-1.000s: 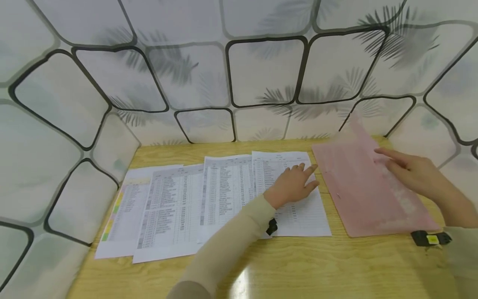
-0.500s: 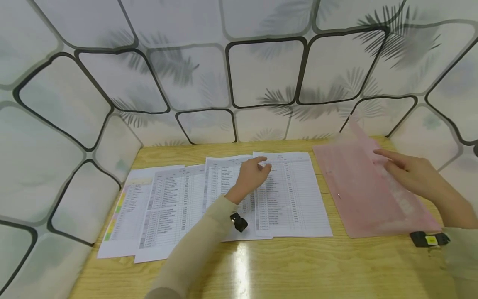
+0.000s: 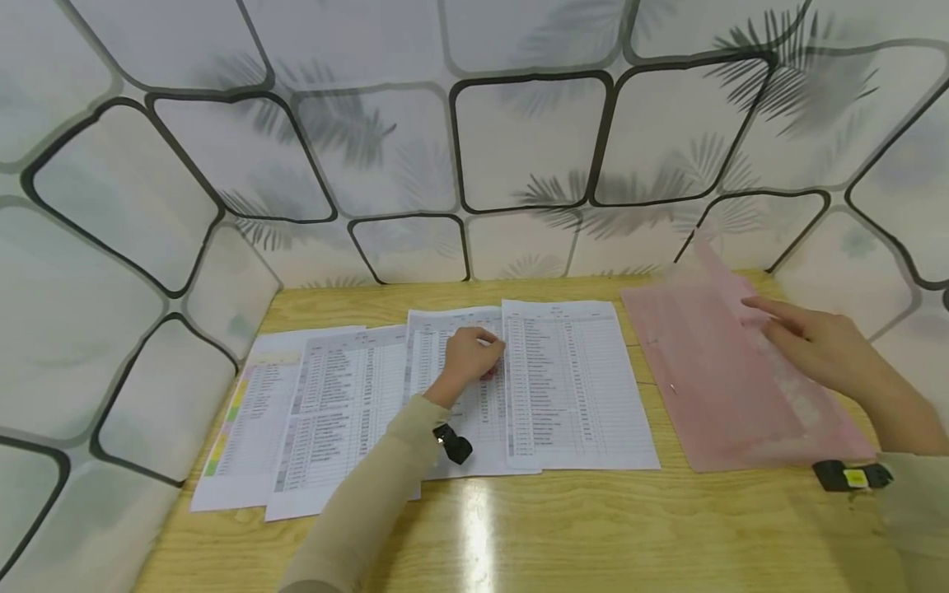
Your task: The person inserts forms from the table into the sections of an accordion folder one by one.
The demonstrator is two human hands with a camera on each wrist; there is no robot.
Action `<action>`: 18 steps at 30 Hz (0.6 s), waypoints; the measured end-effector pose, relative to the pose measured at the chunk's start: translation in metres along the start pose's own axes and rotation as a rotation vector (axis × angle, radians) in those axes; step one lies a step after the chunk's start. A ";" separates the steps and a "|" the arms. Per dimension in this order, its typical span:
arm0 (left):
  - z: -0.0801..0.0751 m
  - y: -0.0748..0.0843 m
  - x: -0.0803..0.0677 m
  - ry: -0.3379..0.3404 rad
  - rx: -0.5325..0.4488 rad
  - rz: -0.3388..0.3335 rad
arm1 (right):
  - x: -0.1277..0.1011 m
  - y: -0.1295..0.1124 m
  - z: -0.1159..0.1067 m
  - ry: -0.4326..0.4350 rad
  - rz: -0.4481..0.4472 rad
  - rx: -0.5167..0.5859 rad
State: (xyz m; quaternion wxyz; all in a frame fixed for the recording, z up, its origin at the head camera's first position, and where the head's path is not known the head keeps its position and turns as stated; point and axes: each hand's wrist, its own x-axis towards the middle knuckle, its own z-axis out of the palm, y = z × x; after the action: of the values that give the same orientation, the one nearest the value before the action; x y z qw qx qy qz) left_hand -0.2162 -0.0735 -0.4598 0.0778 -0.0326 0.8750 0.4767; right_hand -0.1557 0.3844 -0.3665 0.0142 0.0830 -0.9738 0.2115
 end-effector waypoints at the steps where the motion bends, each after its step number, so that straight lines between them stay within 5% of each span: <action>1: 0.000 -0.001 0.001 -0.011 -0.016 -0.019 | 0.000 0.000 0.000 0.001 -0.002 -0.001; 10: 0.003 -0.003 0.005 -0.071 -0.175 -0.137 | 0.000 0.000 -0.002 -0.014 0.000 0.003; 18: 0.007 -0.002 0.007 -0.094 -0.233 -0.150 | 0.001 -0.001 -0.002 -0.010 0.006 -0.002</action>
State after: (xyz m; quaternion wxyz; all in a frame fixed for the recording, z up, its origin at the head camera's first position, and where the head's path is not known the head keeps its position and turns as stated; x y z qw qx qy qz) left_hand -0.2220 -0.0688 -0.4662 0.1498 -0.0842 0.8044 0.5687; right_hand -0.1562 0.3846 -0.3641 0.0088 0.0810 -0.9743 0.2100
